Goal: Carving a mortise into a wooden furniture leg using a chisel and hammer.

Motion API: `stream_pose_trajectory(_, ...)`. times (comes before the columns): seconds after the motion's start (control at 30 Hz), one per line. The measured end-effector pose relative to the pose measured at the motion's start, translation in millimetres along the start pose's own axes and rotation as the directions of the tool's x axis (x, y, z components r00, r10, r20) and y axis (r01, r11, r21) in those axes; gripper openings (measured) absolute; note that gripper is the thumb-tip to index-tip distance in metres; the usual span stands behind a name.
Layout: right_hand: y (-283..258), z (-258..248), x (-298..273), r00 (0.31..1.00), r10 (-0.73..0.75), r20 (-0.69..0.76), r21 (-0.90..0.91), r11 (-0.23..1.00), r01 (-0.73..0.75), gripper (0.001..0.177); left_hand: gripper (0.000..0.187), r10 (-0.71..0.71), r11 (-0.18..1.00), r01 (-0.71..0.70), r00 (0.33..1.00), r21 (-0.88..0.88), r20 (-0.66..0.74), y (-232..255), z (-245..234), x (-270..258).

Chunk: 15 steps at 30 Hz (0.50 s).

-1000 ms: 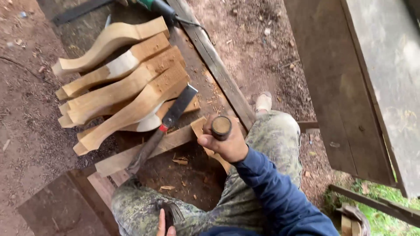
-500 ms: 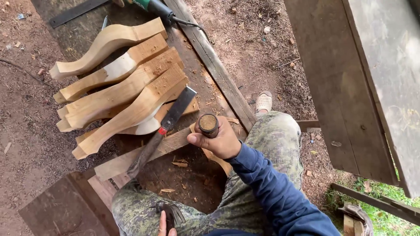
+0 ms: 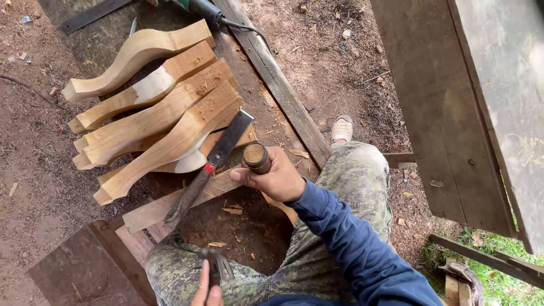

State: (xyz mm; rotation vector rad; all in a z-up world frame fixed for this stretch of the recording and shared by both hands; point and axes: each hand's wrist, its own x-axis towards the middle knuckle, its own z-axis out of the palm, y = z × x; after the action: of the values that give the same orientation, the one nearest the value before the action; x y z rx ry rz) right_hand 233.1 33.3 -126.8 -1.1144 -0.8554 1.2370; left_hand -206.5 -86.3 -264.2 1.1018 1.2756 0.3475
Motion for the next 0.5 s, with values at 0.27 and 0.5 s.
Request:
stream_pose_trajectory(0.27,7.5,8.5,11.0,0.999,0.045,0.001,0.069,0.997,-0.045,0.015,0.054,0.666,0.727,-0.673,0.739,0.135,0.097,401.9,98.6,24.4)
stream_pose_trajectory(0.5,7.8,-0.5,8.4,1.0,-0.007,0.01,0.14,0.99,0.005,0.013,0.059,0.627,0.209,-0.741,0.602,0.639,0.494,412.5,105.5,90.0)
